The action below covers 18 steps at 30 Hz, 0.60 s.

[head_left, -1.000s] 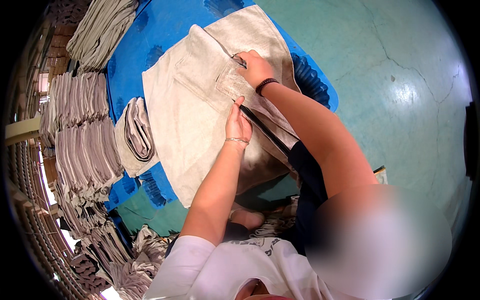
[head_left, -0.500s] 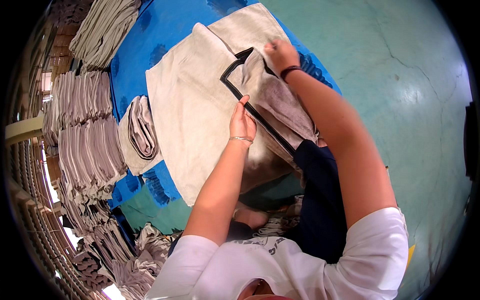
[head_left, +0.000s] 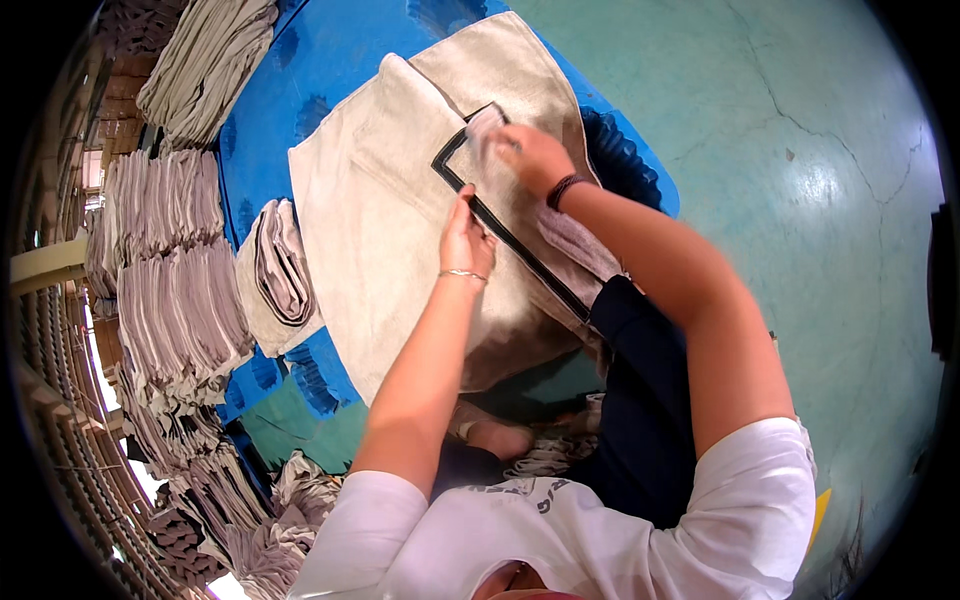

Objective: The person picks up and lays out textile cushion covers on a pallet, opening the zippers and smoothing the fabric by hand to inspect the interior and seams.

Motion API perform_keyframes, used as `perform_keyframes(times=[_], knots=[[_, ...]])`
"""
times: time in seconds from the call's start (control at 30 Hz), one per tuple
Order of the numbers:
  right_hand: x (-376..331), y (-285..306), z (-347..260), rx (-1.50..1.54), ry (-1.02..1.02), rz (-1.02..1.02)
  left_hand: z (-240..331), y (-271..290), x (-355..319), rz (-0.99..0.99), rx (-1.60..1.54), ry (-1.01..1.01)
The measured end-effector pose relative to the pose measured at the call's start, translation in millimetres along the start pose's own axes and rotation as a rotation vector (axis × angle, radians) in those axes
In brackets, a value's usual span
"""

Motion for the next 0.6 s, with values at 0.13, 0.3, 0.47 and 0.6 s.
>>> perform_keyframes(times=[0.13, 0.3, 0.47, 0.6], knots=[[-26, -16, -16, -0.062, 0.03, -0.1, 50, 1, 19, 0.12, 0.337, -0.239], [-32, -17, -21, -0.065, 0.013, -0.159, 81, -27, 41, 0.043, 0.771, -0.38], [-31, -19, -7, -0.025, 0.0, -0.141, 82, -44, 57, -0.094, 0.964, -0.365], [-20, -13, 4, 0.259, -0.215, 0.043, 78, -54, 48, -0.162, 0.809, -0.208]])
Point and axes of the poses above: each hand's wrist, its own x-axis towards the middle knuckle, its own y-axis out of the back of the hand, z = x × y, the point moved 4 cm from there along x, towards the middle knuckle, and after that the axes turned 5 degrees about x, right-handed, at the moved point
